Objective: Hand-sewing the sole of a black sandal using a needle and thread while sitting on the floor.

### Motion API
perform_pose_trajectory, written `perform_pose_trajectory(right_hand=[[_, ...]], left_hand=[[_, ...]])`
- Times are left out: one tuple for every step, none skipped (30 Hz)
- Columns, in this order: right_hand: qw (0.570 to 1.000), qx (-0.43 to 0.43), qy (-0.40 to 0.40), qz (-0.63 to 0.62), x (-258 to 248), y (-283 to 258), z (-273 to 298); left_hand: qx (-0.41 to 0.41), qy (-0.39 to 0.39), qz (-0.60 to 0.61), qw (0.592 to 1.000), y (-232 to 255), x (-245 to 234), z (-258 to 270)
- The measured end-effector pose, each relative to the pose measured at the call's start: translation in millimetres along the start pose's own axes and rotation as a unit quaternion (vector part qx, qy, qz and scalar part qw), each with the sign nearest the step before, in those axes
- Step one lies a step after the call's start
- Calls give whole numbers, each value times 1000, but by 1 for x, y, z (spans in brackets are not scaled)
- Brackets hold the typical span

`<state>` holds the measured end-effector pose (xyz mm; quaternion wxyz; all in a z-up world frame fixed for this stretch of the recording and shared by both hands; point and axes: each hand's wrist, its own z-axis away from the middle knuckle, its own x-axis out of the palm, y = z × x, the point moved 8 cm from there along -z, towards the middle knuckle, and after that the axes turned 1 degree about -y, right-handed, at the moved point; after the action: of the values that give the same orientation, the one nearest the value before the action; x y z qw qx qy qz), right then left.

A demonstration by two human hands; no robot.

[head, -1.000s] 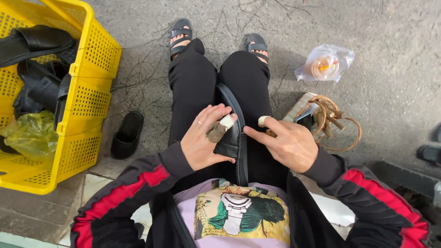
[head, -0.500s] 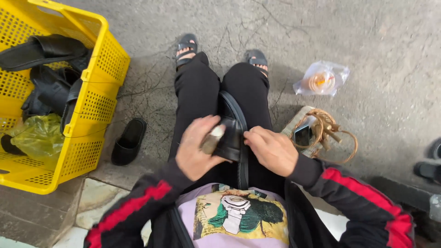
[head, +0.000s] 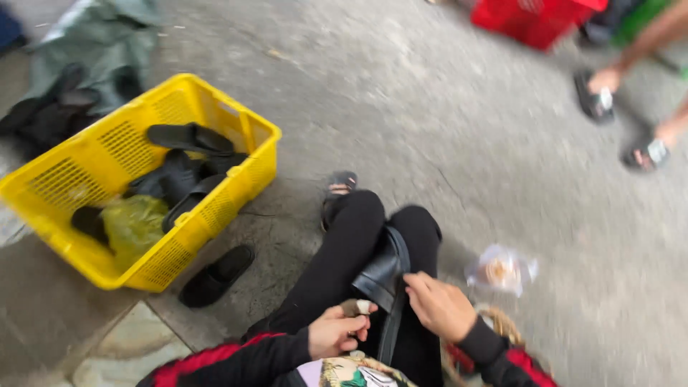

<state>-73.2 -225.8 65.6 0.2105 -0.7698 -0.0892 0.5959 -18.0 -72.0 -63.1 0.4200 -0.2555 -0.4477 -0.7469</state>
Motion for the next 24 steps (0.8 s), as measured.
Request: perform_pose_trajectory(right_hand=[[999, -4, 5, 31, 0, 1, 1], [998, -17, 10, 59, 2, 0, -1], [997, -48, 8, 58, 9, 4, 1], [997, -38, 1, 73, 17, 13, 5], [996, -29, -6, 89, 25, 25, 9], [995, -46, -1, 89, 31, 26, 9], [995, -17, -10, 94, 39, 37, 9], [995, 22, -17, 98, 47, 47, 14], [995, 15, -11, 97, 46, 46, 11], [995, 53, -12, 82, 47, 51, 14], [994, 90, -13, 67, 48, 57, 17], [994, 88, -14, 65, 48, 61, 20], [998, 51, 25, 22, 43, 60, 22], [998, 19, 64, -21, 38, 57, 29], [997, 22, 64, -23, 36, 61, 32], [997, -5, 71, 19, 34, 57, 35], [995, -32, 77, 61, 32, 52, 39], [995, -28, 76, 59, 36, 80, 44], [963, -233, 4, 133, 56, 75, 56], [878, -429, -67, 202, 78, 81, 78], [878, -428, -65, 203, 78, 86, 76], [903, -390, -110, 146, 80, 95, 72], [921, -348, -154, 88, 84, 104, 69], [922, -345, -157, 84, 84, 104, 71]], left_hand=[[-21, 44, 33, 998, -9, -6, -8], [-36, 91, 70, 993, -16, -15, -13], [-7, 98, 79, 992, -21, -21, -23], [1, 115, 90, 989, -29, -28, -32], [9, 132, 102, 986, -35, -34, -43], [27, 135, 102, 985, -35, -31, -47], [66, 170, 139, 973, -31, -33, -50], [97, 204, 173, 959, -31, -34, -51], [106, 205, 170, 958, -22, -32, -53], [106, 192, 158, 963, -20, -26, -55], [107, 179, 147, 967, -16, -21, -57], [108, 181, 148, 966, -16, -25, -57], [101, 155, 92, 978, -14, -25, -60], [89, 127, 33, 987, -15, -24, -60], [85, 129, 32, 988, -14, -24, -57], [90, 126, -5, 988, -11, -24, -52], [94, 124, -42, 987, -8, -24, -47], [90, 125, -43, 987, -6, -22, -44], [93, 142, -30, 985, -3, -23, -39], [100, 157, -19, 982, 5, -24, -36], [100, 157, -21, 982, 9, -27, -35], [96, 127, -48, 986, 10, -24, -34], [92, 97, -75, 988, 10, -22, -33], [87, 98, -73, 989, 10, -20, -24]])
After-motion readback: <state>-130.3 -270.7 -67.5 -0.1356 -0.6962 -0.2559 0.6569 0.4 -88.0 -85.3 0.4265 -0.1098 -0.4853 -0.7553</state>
